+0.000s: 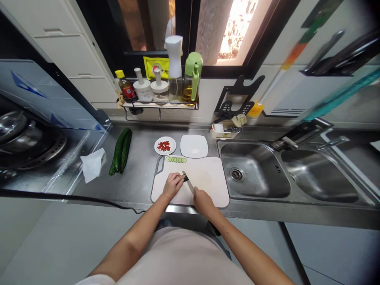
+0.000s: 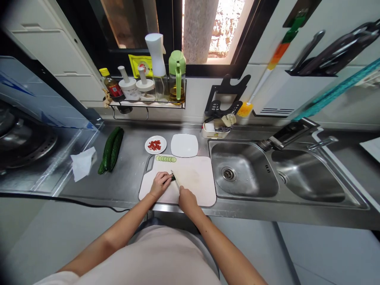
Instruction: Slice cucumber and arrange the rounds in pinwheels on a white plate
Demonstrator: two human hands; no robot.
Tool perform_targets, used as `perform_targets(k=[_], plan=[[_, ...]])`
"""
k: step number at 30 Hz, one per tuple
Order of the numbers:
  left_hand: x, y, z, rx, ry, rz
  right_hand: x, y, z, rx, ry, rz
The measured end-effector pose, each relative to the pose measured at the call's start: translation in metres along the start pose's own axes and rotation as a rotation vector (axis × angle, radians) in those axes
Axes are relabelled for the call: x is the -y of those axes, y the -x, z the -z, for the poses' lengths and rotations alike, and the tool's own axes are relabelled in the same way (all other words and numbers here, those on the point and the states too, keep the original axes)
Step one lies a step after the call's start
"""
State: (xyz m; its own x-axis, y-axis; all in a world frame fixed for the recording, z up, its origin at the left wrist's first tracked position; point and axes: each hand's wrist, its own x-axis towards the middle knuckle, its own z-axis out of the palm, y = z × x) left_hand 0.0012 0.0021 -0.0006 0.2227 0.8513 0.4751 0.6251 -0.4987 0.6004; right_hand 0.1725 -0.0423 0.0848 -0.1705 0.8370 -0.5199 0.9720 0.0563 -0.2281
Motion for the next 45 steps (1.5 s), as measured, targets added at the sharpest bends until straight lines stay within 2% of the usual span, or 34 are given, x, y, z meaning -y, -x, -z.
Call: perform_targets(k=[26,38,45], plan=[[-0.002,0.001,0.0,-0.007,0.005,-0.001,0.013,-0.029,0.006,-0.025,-0.017,0.021],[0.003,0.002,-0.003,-0.011,-0.032,-0.013,0.013,-0.023,0.004,-0.022,-0.008,-0.001],[-0.002,0.001,0.001,-0.008,-0.011,-0.004,0.01,-0.014,0.0,-0.013,0.0,-0.012]])
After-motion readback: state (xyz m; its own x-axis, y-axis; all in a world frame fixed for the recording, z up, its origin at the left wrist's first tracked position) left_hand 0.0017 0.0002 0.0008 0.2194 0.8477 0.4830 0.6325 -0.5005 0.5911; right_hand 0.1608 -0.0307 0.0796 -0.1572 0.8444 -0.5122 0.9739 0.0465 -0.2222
